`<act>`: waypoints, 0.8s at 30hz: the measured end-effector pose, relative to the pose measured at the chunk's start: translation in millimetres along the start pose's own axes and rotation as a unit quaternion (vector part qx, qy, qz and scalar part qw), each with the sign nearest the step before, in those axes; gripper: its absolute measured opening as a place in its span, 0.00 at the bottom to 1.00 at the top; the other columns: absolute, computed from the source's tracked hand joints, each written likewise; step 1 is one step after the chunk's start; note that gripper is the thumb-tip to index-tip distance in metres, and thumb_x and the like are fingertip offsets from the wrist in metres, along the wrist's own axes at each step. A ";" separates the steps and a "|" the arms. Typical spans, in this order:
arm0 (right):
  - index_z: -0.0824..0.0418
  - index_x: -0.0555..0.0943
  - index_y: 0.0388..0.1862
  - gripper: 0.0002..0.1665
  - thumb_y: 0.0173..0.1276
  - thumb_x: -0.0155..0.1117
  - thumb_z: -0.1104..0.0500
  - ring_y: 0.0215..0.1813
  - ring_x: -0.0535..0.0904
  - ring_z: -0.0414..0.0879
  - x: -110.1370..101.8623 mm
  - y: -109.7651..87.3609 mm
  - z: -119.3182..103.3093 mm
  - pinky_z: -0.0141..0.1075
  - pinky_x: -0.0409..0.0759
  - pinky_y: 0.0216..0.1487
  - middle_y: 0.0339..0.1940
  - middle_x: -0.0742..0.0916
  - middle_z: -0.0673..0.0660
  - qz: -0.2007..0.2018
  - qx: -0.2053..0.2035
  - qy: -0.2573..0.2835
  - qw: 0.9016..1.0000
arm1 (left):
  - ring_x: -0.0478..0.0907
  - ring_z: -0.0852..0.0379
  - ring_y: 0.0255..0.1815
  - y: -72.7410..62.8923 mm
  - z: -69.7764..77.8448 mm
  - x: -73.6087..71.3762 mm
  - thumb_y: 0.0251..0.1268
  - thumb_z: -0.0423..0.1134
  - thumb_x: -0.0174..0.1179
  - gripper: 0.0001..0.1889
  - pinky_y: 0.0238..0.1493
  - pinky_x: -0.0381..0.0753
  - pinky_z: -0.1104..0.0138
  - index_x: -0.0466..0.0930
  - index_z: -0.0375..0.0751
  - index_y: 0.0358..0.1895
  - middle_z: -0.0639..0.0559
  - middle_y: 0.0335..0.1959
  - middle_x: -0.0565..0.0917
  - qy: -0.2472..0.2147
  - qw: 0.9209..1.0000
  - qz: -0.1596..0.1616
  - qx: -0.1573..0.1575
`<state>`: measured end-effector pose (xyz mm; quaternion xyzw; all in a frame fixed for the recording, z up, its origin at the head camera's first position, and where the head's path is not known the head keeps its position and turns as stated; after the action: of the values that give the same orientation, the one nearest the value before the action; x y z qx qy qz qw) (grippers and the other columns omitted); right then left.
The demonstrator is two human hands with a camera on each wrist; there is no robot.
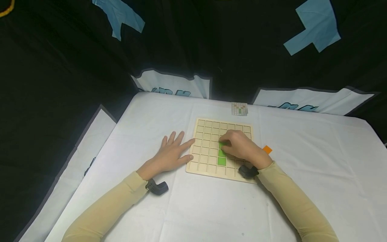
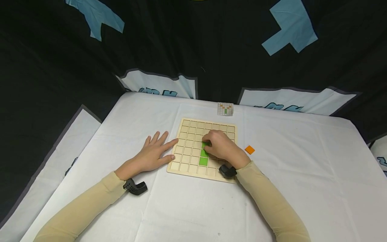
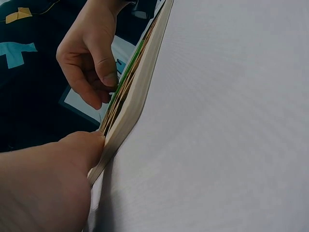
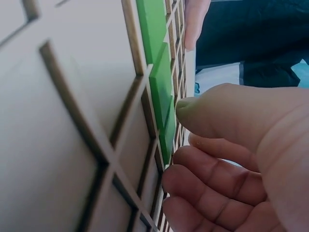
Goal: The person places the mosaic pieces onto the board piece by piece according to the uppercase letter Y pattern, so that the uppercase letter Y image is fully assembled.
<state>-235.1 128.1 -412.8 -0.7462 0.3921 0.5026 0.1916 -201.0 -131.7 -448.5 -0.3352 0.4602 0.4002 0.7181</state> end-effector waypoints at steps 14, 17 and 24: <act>0.71 0.87 0.51 0.17 0.64 0.68 0.66 0.43 0.85 0.52 -22.3 -13.4 8.7 0.47 0.84 0.48 0.45 0.91 0.64 0.029 0.038 0.019 0.999 | 0.35 0.26 0.84 -0.5 0.0 0.3 0.77 0.61 0.48 0.35 0.78 0.35 0.30 0.55 0.58 0.82 0.34 0.84 0.45 -0.004 1.000 -0.003 -0.001; 0.71 0.87 0.50 0.16 0.64 0.66 0.66 0.42 0.84 0.52 -31.3 -20.5 10.7 0.46 0.84 0.47 0.44 0.90 0.64 0.042 0.043 0.014 0.998 | 0.35 0.27 0.84 -0.5 0.1 0.6 0.77 0.61 0.48 0.35 0.78 0.35 0.30 0.55 0.58 0.82 0.34 0.84 0.45 -0.005 1.000 -0.003 -0.002; 0.70 0.86 0.53 0.18 0.66 0.65 0.64 0.43 0.83 0.53 -43.6 -40.5 23.7 0.46 0.83 0.46 0.44 0.90 0.63 0.038 0.104 0.011 0.994 | 0.35 0.26 0.84 0.2 -0.1 -0.3 0.76 0.61 0.48 0.35 0.78 0.35 0.30 0.56 0.57 0.82 0.34 0.84 0.45 -0.004 1.000 -0.002 -0.002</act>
<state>-226.0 186.4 -387.9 -0.7125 0.4725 0.4578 0.2442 -201.2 -131.8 -448.3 -0.3358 0.4559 0.4014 0.7199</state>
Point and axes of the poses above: each hand's wrist, its own y-axis towards the middle knuckle, its own x-axis out of the palm, z = x × y, the point moved 3 cm from there along y, towards the middle knuckle
